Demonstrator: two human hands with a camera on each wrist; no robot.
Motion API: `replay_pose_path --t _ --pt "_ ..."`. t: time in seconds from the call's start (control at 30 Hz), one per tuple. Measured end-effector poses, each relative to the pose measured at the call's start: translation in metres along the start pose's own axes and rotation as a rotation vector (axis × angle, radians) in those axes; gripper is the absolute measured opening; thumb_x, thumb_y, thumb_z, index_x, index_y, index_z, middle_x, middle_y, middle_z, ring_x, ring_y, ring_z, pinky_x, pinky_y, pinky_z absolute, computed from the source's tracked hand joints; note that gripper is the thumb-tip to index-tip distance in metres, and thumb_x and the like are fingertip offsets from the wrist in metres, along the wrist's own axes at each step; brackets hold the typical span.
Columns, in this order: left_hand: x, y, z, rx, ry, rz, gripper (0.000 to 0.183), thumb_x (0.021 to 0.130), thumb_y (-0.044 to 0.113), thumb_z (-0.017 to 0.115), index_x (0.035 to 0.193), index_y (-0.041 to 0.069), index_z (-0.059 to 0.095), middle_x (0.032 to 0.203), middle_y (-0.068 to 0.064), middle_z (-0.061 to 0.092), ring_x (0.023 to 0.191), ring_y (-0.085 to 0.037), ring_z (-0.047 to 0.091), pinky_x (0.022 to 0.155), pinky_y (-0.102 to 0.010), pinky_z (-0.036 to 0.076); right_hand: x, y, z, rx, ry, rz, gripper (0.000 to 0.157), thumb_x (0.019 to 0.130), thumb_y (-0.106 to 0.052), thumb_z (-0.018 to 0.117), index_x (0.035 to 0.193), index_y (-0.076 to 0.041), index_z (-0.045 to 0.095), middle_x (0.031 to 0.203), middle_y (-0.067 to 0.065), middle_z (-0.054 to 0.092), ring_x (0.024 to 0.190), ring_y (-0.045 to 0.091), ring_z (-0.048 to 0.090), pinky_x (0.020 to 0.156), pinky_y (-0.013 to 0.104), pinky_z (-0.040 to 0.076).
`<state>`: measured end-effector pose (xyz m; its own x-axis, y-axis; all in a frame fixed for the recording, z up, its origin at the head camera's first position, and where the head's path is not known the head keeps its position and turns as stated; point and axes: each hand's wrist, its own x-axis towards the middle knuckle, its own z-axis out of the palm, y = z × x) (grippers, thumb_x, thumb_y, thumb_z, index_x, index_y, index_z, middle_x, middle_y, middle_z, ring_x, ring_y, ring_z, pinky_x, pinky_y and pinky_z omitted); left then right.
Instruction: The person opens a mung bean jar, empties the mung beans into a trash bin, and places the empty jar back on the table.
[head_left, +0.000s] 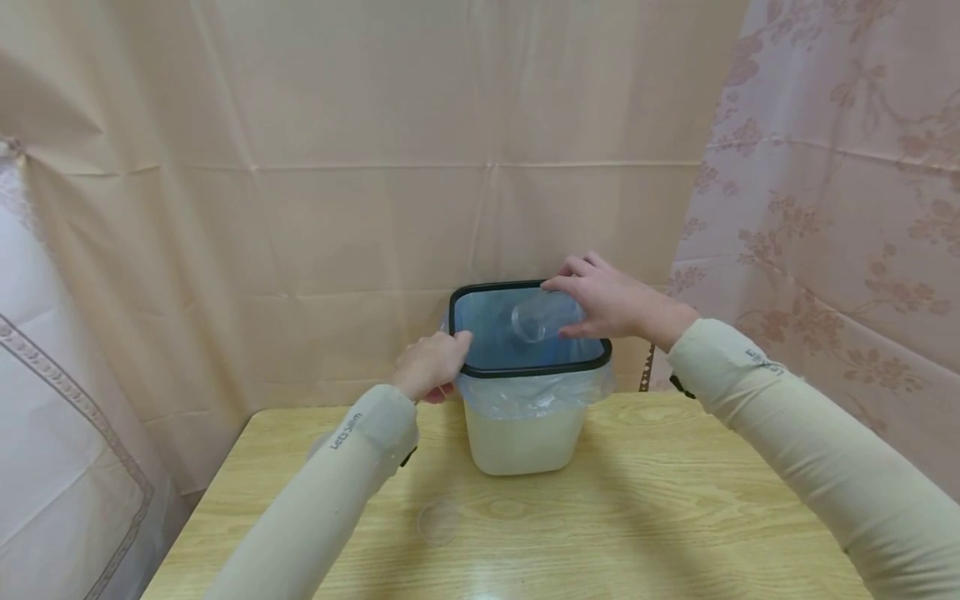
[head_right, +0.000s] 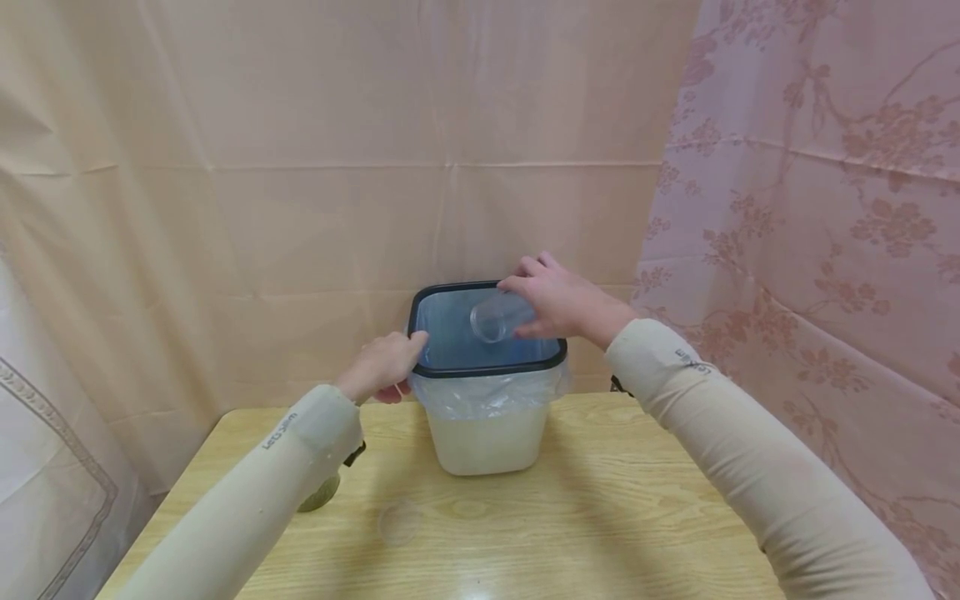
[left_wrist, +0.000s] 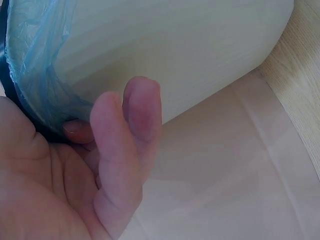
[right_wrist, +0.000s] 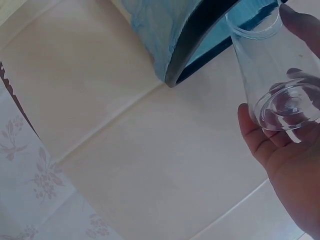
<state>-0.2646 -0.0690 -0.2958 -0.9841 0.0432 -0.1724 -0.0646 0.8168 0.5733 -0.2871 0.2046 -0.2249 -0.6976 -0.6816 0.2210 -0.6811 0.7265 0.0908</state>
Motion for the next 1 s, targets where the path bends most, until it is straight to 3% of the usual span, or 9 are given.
replay_pose_path --t 0.17,0.4,0.53,0.67,0.87,1.0 --pt "0.0002 0.0000 0.0006 -0.010 0.003 0.000 0.057 0.099 0.048 0.027 0.087 0.007 0.064 0.074 -0.013 0.067 0.057 -0.027 0.063 0.049 -0.034 0.054 -0.0005 0.0004 0.0012 0.013 0.000 0.008 0.069 0.082 -0.033 0.086 0.138 -0.004 0.060 0.126 0.015 0.055 0.112 0.033 0.046 0.094 0.049 0.045" --pt "0.0051 0.0001 0.0015 -0.001 0.001 -0.013 0.058 0.099 0.049 0.027 0.087 0.006 0.065 0.073 -0.013 0.068 0.055 -0.027 0.064 0.048 -0.035 0.054 -0.0007 0.0026 -0.0013 0.119 -0.001 -0.068 0.074 0.078 -0.008 0.088 0.143 -0.005 0.054 0.133 0.016 0.056 0.122 0.037 0.050 0.103 0.055 0.044" --pt "0.0056 0.0003 0.0018 -0.001 0.002 -0.020 0.058 0.099 0.049 0.027 0.087 0.006 0.065 0.072 -0.013 0.068 0.055 -0.027 0.064 0.048 -0.035 0.054 -0.0010 0.0027 -0.0014 0.128 -0.020 -0.091 0.073 0.077 -0.004 0.087 0.143 -0.005 0.054 0.133 0.015 0.056 0.124 0.036 0.051 0.104 0.055 0.044" --pt "0.0040 0.0002 0.0015 -0.004 0.006 -0.012 0.059 0.099 0.049 0.027 0.087 0.006 0.065 0.073 -0.013 0.068 0.056 -0.027 0.064 0.049 -0.035 0.055 -0.0017 0.0018 -0.0003 0.119 -0.030 -0.088 0.070 0.079 -0.010 0.088 0.140 -0.004 0.056 0.132 0.016 0.056 0.122 0.037 0.052 0.104 0.055 0.044" --pt "0.0008 0.0006 0.0007 -0.013 0.005 -0.003 0.058 0.100 0.049 0.027 0.087 0.006 0.064 0.075 -0.014 0.068 0.056 -0.027 0.063 0.050 -0.034 0.054 -0.0031 0.0008 0.0011 0.120 -0.062 0.002 0.065 0.085 -0.035 0.083 0.137 -0.006 0.059 0.128 0.014 0.057 0.114 0.033 0.056 0.098 0.053 0.048" --pt "0.0014 0.0010 0.0011 -0.014 0.008 -0.011 0.057 0.099 0.048 0.027 0.087 0.006 0.064 0.076 -0.015 0.069 0.056 -0.027 0.063 0.049 -0.034 0.054 -0.0035 0.0007 0.0025 0.122 -0.085 0.044 0.066 0.087 -0.044 0.078 0.138 -0.007 0.059 0.126 0.014 0.057 0.107 0.031 0.058 0.092 0.051 0.051"
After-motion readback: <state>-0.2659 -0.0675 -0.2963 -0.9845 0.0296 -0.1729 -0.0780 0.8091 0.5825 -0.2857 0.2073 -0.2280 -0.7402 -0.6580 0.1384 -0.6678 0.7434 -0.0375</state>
